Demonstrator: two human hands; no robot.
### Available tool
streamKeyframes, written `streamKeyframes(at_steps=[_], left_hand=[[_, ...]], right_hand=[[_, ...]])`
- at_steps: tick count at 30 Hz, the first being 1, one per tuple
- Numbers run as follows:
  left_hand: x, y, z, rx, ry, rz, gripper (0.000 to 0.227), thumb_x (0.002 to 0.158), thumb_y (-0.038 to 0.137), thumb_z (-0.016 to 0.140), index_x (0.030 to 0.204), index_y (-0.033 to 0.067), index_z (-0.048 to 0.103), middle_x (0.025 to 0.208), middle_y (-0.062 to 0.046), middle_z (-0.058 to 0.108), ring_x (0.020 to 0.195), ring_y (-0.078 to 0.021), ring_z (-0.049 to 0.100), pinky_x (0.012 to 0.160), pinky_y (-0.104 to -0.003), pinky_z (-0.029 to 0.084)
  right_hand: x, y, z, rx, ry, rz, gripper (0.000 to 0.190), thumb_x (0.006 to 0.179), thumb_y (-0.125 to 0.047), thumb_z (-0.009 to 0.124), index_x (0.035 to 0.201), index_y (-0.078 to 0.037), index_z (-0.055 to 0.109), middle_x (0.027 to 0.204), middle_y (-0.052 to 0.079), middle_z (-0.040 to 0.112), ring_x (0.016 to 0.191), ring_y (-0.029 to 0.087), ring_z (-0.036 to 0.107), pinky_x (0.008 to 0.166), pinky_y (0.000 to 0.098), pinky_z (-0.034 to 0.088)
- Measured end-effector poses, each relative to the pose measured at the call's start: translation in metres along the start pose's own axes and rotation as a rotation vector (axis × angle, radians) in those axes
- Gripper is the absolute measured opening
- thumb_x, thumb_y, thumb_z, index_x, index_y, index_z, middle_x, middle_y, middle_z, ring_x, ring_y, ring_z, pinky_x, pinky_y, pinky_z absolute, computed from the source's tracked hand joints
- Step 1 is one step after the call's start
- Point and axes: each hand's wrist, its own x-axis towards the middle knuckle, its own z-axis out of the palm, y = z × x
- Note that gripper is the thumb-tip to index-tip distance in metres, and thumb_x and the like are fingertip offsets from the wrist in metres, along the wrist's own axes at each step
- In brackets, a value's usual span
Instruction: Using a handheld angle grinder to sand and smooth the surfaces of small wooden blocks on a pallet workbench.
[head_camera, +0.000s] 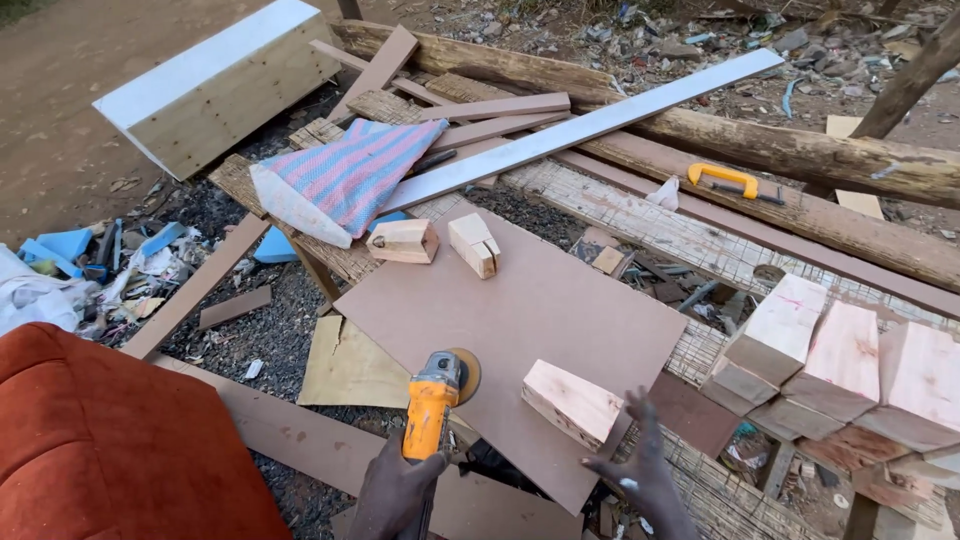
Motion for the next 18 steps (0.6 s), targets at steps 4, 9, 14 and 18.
streamKeyframes(at_steps=[4, 9, 14, 18], left_hand=[[-0.019, 0.02, 0.002, -0.025, -0.021, 0.03, 0.074, 0.09, 0.065, 0.085, 0.151, 0.0238, 0.078, 0.118, -0.007, 0.087, 0.104, -0.0259, 0.079, 0.089, -0.043, 0.058], [-0.05, 0.05, -0.001, 0.092, -0.115, 0.173, 0.054, 0.094, 0.062, 0.087, 0.135, 0.0277, 0.075, 0.108, -0.003, 0.086, 0.096, -0.023, 0.078, 0.085, -0.038, 0.054], [-0.054, 0.082, 0.032, 0.264, -0.182, 0.268, 0.065, 0.091, 0.065, 0.08, 0.144, 0.0306, 0.065, 0.12, -0.005, 0.084, 0.109, -0.0279, 0.081, 0.089, -0.046, 0.058], [-0.052, 0.101, 0.064, 0.317, -0.209, 0.374, 0.062, 0.091, 0.065, 0.08, 0.137, 0.0282, 0.064, 0.11, -0.006, 0.083, 0.1, -0.029, 0.08, 0.084, -0.046, 0.056]], right_hand=[[-0.001, 0.025, 0.032, 0.062, 0.213, 0.17, 0.119, 0.076, -0.022, 0.111, 0.178, -0.013, 0.051, 0.174, 0.017, 0.07, 0.16, 0.041, 0.068, 0.129, 0.0635, 0.062], [-0.018, -0.022, 0.02, 0.32, 0.165, 0.374, 0.096, 0.085, -0.03, 0.1, 0.174, -0.01, 0.07, 0.16, 0.019, 0.087, 0.149, 0.032, 0.084, 0.134, 0.0494, 0.064], [-0.013, -0.007, 0.023, 0.177, 0.09, 0.323, 0.099, 0.095, -0.051, 0.087, 0.184, -0.017, 0.057, 0.169, 0.012, 0.081, 0.154, 0.027, 0.079, 0.131, 0.048, 0.063], [-0.012, -0.008, 0.023, 0.181, 0.094, 0.306, 0.093, 0.1, -0.048, 0.087, 0.183, -0.016, 0.059, 0.165, 0.007, 0.086, 0.142, 0.021, 0.086, 0.118, 0.0412, 0.068]])
